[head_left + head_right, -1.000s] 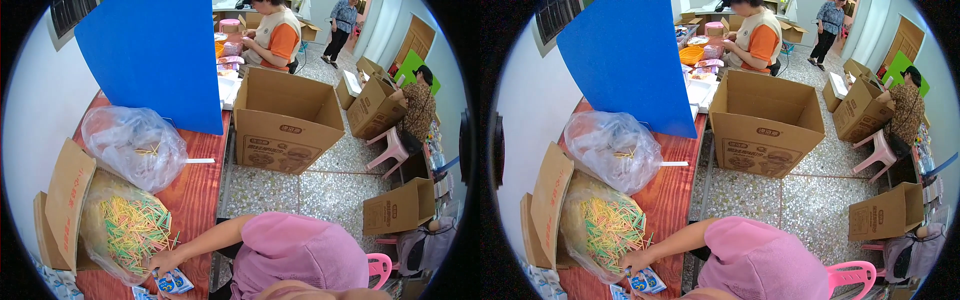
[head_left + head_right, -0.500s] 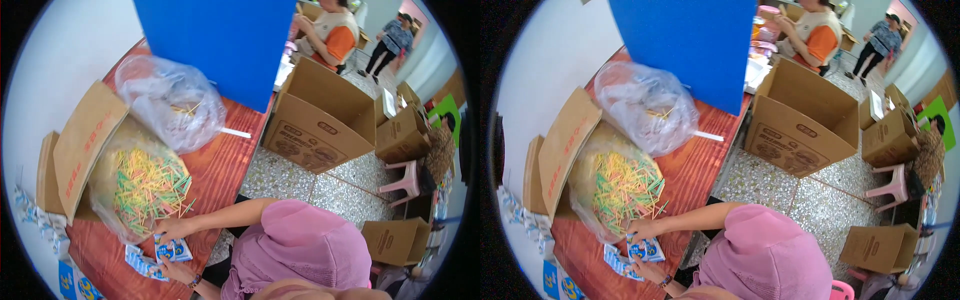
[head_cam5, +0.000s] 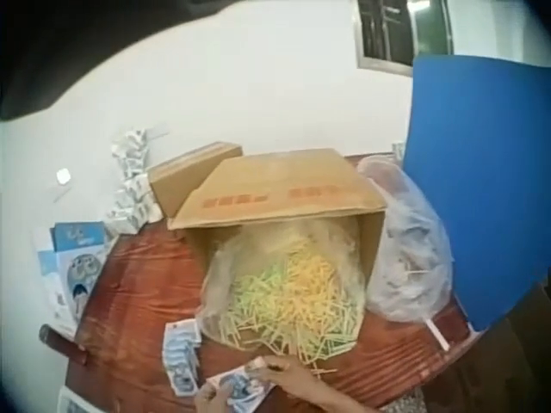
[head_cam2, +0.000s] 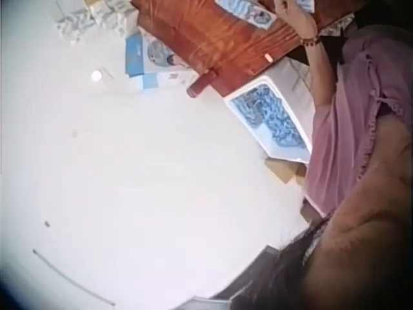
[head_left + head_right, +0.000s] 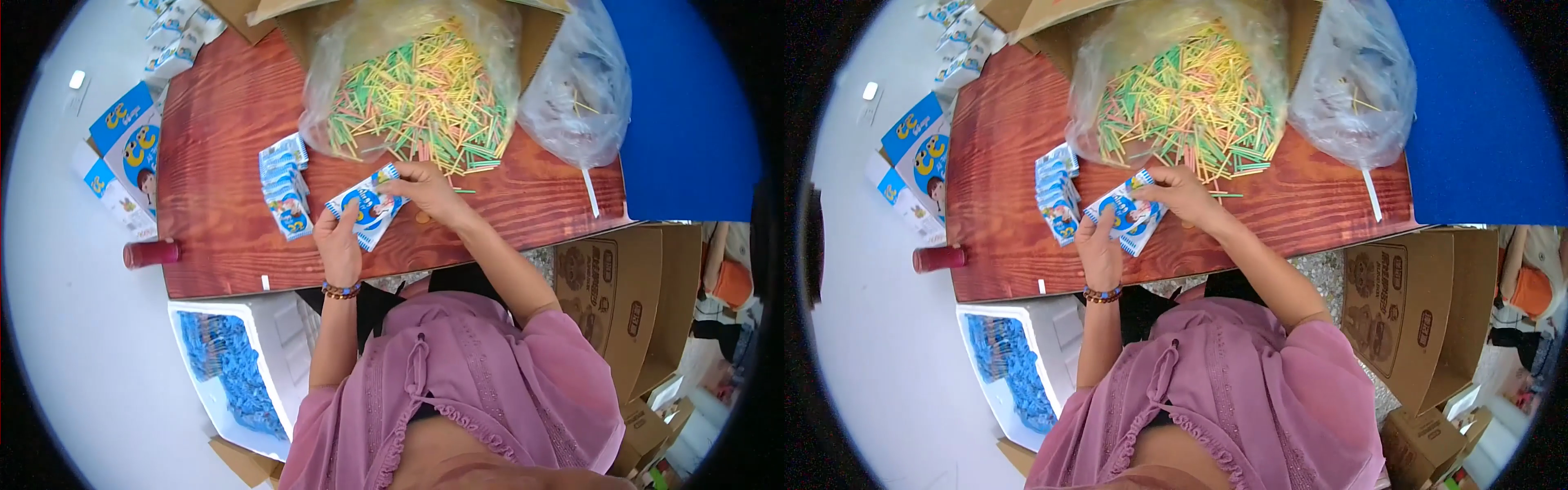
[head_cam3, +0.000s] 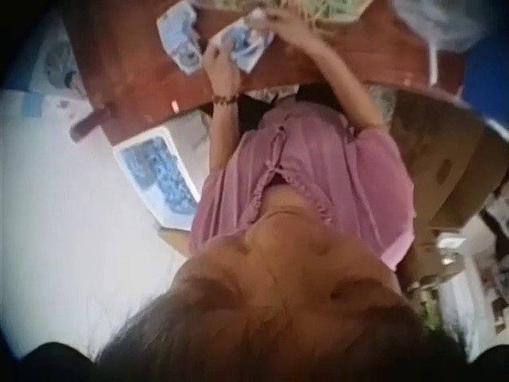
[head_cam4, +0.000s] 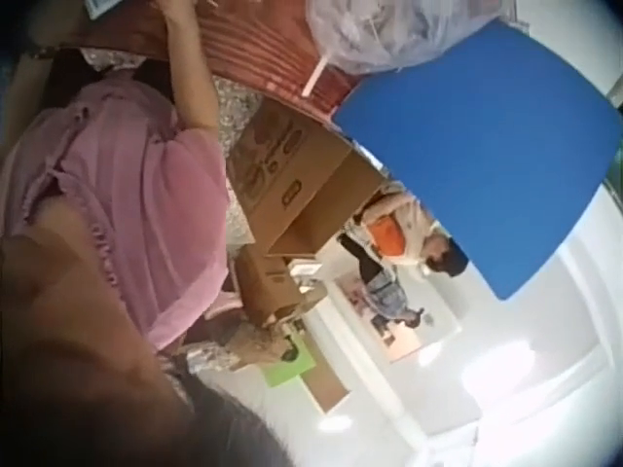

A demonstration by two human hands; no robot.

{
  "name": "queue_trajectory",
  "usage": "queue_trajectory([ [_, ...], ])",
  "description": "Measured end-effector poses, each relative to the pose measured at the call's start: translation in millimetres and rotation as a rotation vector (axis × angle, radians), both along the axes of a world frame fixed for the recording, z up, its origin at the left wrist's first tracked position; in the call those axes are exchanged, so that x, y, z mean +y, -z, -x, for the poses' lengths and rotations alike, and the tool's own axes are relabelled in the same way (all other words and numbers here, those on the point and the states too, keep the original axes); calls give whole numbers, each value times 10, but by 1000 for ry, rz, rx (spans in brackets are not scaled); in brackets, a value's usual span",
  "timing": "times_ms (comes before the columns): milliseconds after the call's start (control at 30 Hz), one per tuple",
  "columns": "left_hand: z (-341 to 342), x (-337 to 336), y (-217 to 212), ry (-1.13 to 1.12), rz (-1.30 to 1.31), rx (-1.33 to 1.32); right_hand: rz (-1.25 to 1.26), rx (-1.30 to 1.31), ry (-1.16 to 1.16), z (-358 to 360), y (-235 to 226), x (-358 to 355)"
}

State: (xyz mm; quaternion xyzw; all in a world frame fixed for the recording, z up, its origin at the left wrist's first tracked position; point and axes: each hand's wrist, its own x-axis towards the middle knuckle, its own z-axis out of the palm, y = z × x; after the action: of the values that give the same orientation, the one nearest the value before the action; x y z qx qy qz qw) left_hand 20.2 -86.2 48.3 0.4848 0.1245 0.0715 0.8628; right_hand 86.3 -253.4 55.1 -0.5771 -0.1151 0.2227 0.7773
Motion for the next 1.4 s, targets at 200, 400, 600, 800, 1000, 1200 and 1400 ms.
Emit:
queue_trajectory([
  [200,32,-35,-19,-113,-157,21,32,-17,-39,-4,29,9],
  [400,11,-102,25,-200,-235,46,201,-4,23,31,-78,-37],
  [600,-48,-122,118,-201,-176,75,143,-63,66,39,-6,-38],
  [800,-77,-205,115,-174,15,136,147,38,66,-34,196,-211],
  [1000,-90,-182,154,-78,169,123,200,-626,-53,-50,-97,-286],
  [1200,-83,-180,218,-8,163,100,260,-779,-103,-87,84,-228],
  [1400,-21,-182,239,58,195,115,322,-813,-146,-100,92,-233],
])
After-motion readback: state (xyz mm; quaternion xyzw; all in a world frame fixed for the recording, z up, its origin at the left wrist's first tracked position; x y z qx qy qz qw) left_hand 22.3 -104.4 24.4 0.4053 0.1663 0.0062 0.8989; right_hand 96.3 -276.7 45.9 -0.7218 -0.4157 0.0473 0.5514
